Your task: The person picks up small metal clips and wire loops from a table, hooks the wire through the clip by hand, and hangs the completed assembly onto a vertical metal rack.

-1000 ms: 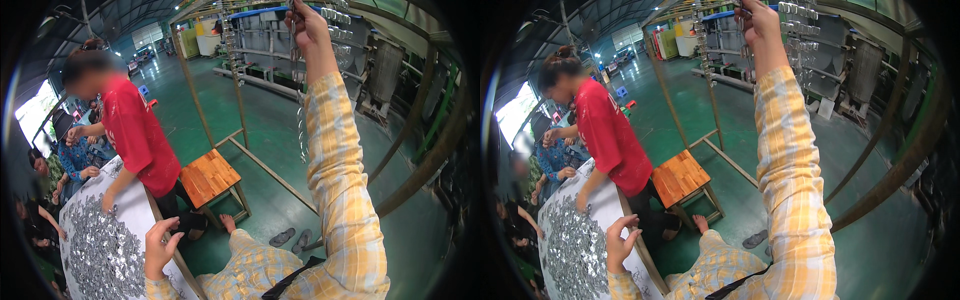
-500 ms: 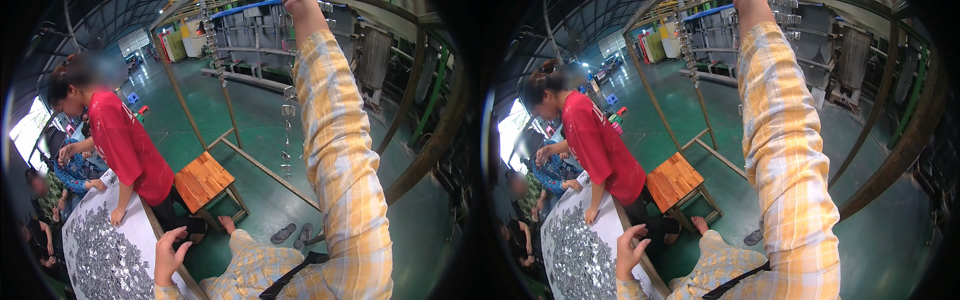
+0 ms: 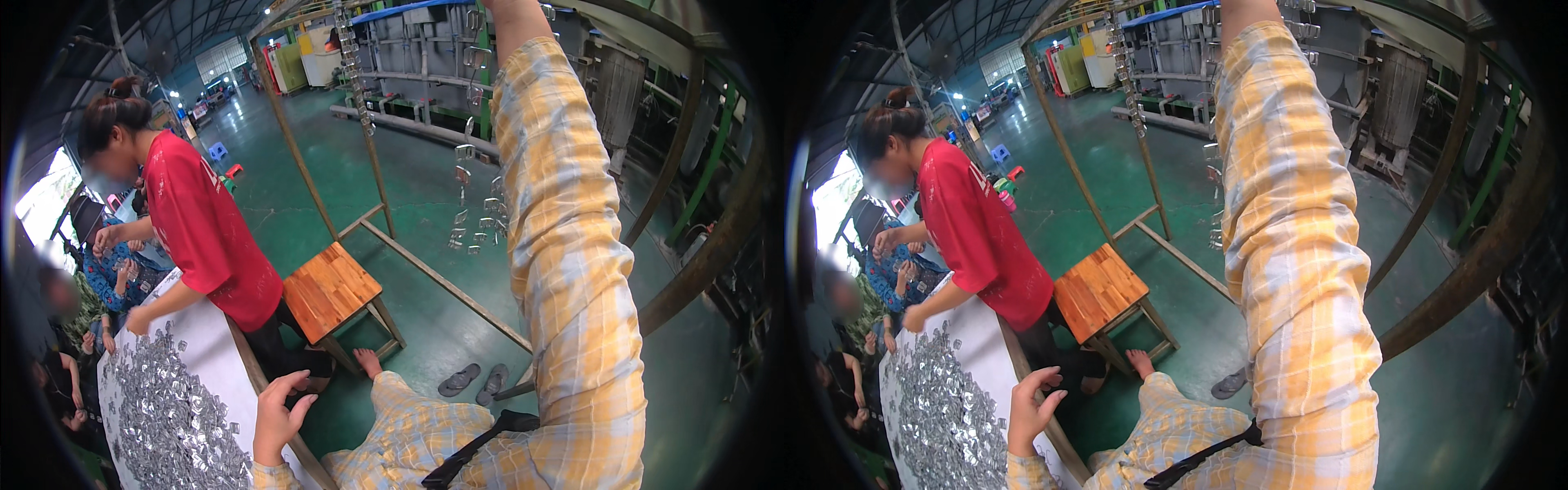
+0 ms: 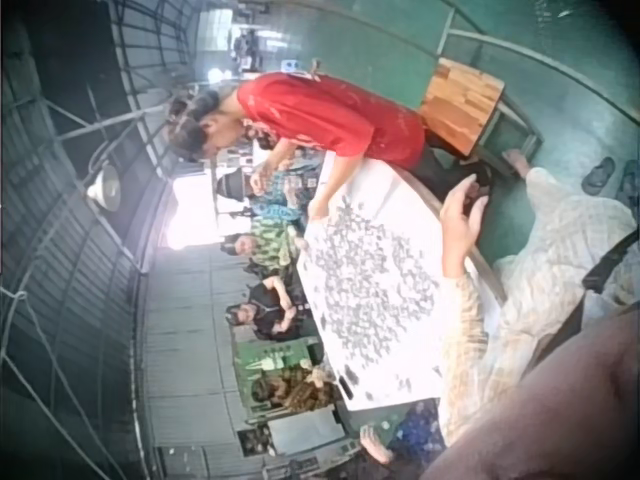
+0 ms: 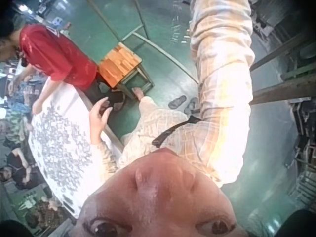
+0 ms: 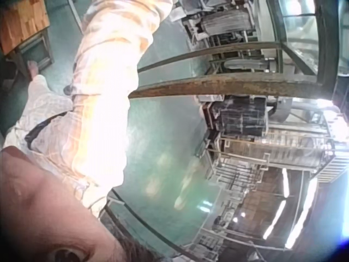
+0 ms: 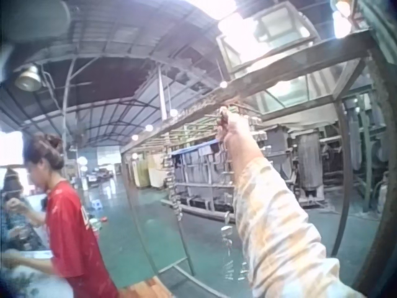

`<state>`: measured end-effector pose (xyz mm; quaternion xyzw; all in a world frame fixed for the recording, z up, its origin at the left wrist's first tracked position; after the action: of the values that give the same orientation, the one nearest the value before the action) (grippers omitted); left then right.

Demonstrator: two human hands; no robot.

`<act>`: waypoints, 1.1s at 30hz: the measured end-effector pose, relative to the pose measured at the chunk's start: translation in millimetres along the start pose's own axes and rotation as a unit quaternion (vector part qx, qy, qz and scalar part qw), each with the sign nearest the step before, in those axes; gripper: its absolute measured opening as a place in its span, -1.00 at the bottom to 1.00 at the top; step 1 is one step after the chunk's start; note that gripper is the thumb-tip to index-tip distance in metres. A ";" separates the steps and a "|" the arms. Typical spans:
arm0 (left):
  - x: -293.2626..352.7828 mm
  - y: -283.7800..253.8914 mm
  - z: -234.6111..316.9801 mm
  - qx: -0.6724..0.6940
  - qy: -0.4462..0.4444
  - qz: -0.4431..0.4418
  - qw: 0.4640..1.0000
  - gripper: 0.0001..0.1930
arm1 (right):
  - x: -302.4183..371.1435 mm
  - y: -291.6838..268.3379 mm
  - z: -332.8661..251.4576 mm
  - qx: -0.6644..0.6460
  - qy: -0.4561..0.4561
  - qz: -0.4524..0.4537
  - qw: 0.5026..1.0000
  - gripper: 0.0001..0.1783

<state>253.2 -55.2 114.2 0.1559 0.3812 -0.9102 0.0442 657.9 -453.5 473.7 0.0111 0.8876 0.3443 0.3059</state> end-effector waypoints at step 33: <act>39.1 15.5 -13.4 0.030 -0.069 -0.030 0.997 -0.63 | 55.8 -92.7 -44.4 0.169 -0.070 -0.078 0.980 -0.68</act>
<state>222.6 -55.2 82.4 0.0830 0.3546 -0.9305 0.0385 605.8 -538.3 412.1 0.0177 0.9076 0.1630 0.3865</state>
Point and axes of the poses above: each hand's wrist, its own x-axis away from the middle knuckle, its own y-axis out of the palm, z = x × y, the point moved 3 cm from there along -x, towards the middle knuckle, and after that the axes turned 2 degrees about y, right-handed, at the moved point
